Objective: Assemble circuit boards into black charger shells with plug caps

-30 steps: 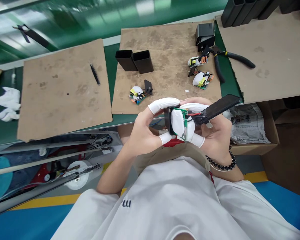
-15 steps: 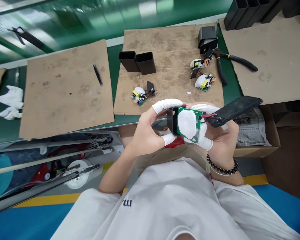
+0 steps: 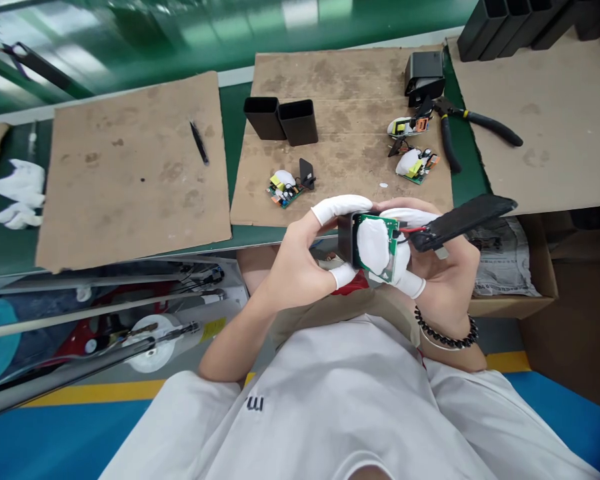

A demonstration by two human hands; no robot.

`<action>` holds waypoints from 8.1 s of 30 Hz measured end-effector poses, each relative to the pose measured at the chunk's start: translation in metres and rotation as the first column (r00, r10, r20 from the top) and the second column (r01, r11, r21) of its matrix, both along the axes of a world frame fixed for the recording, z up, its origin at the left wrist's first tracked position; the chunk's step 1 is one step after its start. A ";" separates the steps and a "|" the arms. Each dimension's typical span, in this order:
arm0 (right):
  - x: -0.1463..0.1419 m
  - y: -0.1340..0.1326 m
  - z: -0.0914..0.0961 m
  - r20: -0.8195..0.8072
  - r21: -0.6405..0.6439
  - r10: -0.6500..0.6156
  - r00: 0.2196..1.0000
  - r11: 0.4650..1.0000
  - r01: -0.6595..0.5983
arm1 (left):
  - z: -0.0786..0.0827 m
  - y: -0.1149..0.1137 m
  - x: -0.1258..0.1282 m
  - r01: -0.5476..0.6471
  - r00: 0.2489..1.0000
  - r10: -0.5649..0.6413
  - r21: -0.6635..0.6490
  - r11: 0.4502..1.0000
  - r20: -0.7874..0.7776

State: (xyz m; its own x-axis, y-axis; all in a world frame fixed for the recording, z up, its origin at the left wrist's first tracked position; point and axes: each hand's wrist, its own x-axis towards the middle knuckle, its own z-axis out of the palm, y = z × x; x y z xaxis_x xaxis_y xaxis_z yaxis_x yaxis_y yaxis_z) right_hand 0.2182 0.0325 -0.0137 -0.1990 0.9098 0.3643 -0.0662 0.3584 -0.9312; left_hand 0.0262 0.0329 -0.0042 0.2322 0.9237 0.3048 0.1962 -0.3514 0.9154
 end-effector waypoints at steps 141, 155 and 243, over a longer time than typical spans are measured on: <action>-0.052 0.018 -0.048 0.638 0.411 -0.579 0.508 0.814 0.410 | -0.078 0.028 0.030 -0.464 0.869 0.463 0.035 0.885 -0.176; -0.054 0.042 -0.043 0.454 0.400 -0.577 0.680 0.813 0.423 | -0.081 0.028 0.029 -0.455 0.856 0.476 0.147 0.878 -0.199; -0.070 0.100 0.074 0.685 0.264 0.148 0.713 0.862 -0.433 | -0.002 0.007 -0.043 0.180 0.600 0.384 -0.586 0.790 0.702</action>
State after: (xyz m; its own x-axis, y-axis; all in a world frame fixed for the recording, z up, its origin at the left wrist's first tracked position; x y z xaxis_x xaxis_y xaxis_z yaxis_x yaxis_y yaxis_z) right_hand 0.1483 0.1327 0.0600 -0.7369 0.5775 0.3515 0.3106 0.7510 -0.5826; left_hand -0.0173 0.0401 -0.0061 0.0683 0.9644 -0.2555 -0.6592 0.2358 0.7140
